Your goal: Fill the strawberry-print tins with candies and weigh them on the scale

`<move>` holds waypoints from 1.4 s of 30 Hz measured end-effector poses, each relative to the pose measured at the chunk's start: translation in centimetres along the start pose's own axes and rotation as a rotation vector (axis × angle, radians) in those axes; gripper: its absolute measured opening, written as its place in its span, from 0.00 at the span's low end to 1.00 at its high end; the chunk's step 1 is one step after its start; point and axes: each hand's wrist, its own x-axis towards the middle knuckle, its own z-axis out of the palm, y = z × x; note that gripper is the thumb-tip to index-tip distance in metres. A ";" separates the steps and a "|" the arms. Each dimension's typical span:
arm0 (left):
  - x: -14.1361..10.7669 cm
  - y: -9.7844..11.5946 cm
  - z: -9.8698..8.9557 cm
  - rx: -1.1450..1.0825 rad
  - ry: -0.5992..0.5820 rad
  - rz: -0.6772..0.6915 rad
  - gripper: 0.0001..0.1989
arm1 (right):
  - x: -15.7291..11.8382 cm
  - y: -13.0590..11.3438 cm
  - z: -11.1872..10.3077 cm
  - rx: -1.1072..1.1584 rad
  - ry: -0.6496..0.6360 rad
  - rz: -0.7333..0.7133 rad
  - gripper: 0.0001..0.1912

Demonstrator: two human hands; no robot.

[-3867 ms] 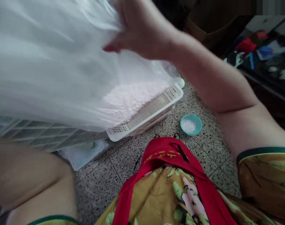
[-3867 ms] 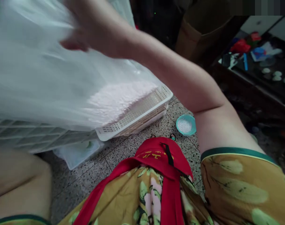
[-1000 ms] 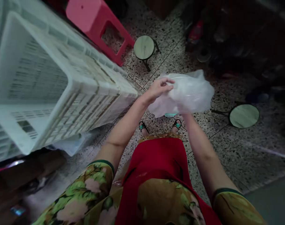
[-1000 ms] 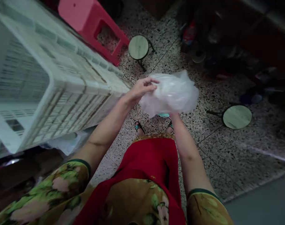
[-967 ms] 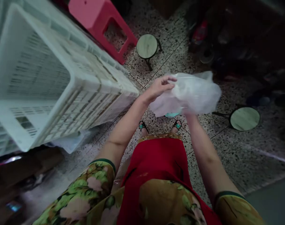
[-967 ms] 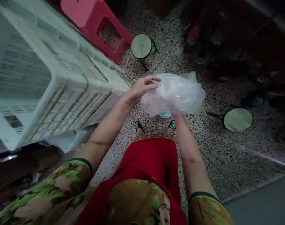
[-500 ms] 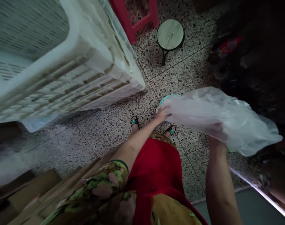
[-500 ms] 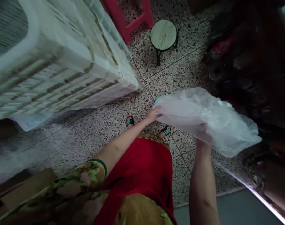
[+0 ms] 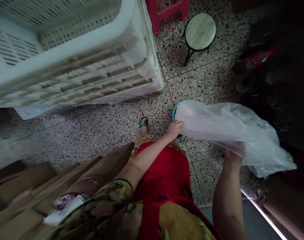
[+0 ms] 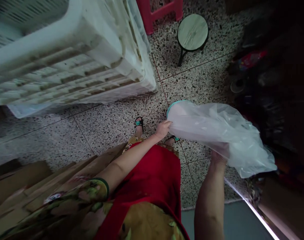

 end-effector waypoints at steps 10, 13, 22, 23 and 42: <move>-3.5 5.5 -0.2 0.182 -0.103 0.072 0.17 | -0.6 -0.4 -2.8 0.230 0.069 0.042 0.21; -4.2 6.9 0.9 0.208 -0.135 0.129 0.16 | -0.4 0.0 -4.7 0.275 0.065 0.069 0.22; -3.2 10.9 4.1 0.185 -0.194 0.316 0.16 | 1.3 -0.1 -9.7 0.327 0.078 0.093 0.19; -3.0 11.3 4.5 0.179 -0.197 0.338 0.16 | 1.6 -0.3 -9.9 0.317 0.097 0.083 0.18; 5.6 19.4 7.6 0.163 0.018 0.473 0.15 | 12.9 -6.0 -11.2 3.032 1.481 1.407 0.22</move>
